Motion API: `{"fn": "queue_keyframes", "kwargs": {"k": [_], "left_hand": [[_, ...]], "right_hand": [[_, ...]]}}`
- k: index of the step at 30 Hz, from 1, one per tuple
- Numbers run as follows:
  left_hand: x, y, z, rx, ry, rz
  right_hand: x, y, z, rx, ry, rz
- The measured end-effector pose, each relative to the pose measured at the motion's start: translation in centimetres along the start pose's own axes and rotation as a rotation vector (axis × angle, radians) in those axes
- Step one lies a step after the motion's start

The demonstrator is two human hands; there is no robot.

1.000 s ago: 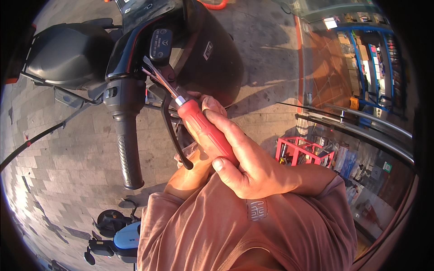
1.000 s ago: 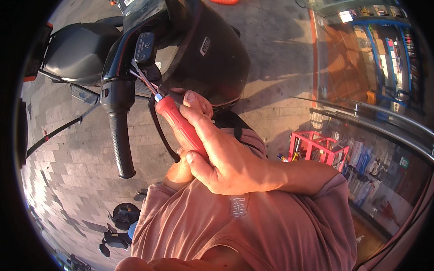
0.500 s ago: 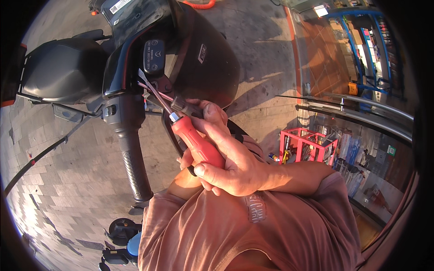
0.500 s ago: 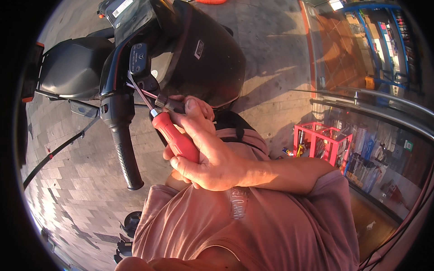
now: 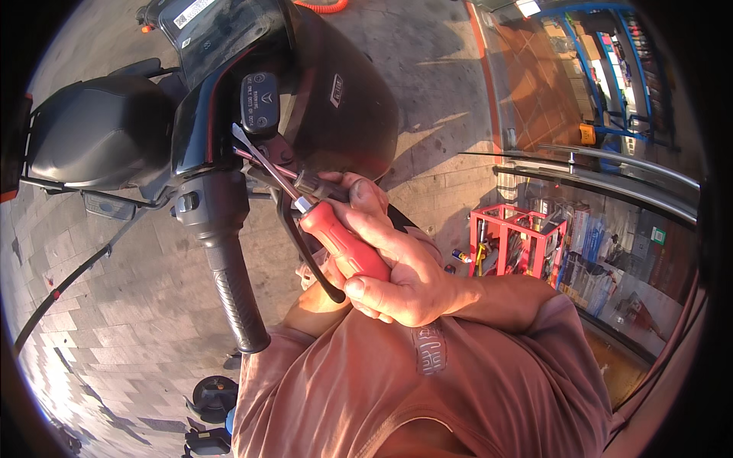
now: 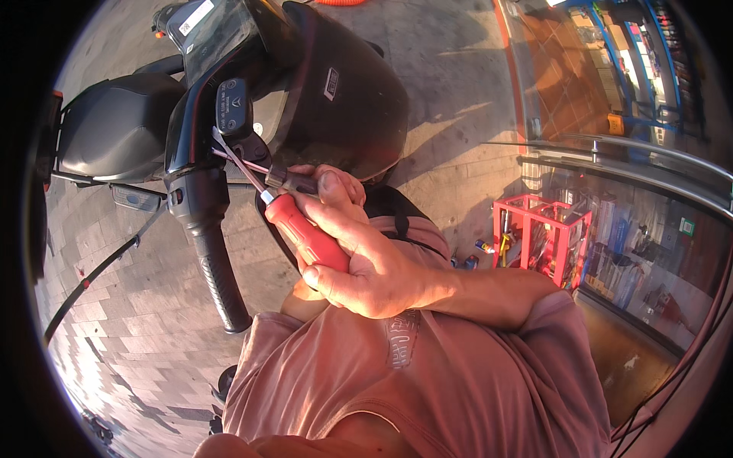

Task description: The person uses a red-handled screwdriver to loosen and tighten screws on the right handlebar assembly of a black scooter. They then switch to a black-handled screwdriver to work on the left handlebar and the instrument cluster area.

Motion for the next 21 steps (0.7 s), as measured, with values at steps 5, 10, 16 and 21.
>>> {"fn": "queue_keyframes", "kwargs": {"k": [5,10,16,21], "left_hand": [[-1.2,1.9,-1.6,-0.217,0.161,0.224],[-0.6,1.9,-1.4,-0.143,0.132,0.223],[-0.3,1.3,0.4,0.568,-0.063,0.475],[0.4,0.5,0.7,0.384,-0.185,0.386]], "right_hand": [[-0.2,-0.4,-0.4,-0.035,0.012,0.024],[-0.2,-0.4,-0.1,0.132,-0.057,-0.055],[-1.5,1.7,-0.5,0.666,-0.248,-0.279],[-1.5,8.7,2.8,0.519,-0.361,-0.029]]}}
Point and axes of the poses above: each hand's wrist, its own x-axis towards the middle knuckle, its own y-axis out of the back of the hand, z = x × y, the point moved 10 cm from there along x, towards the middle knuckle, and after that the axes turned 3 degrees about -z, right-handed, at the moved point
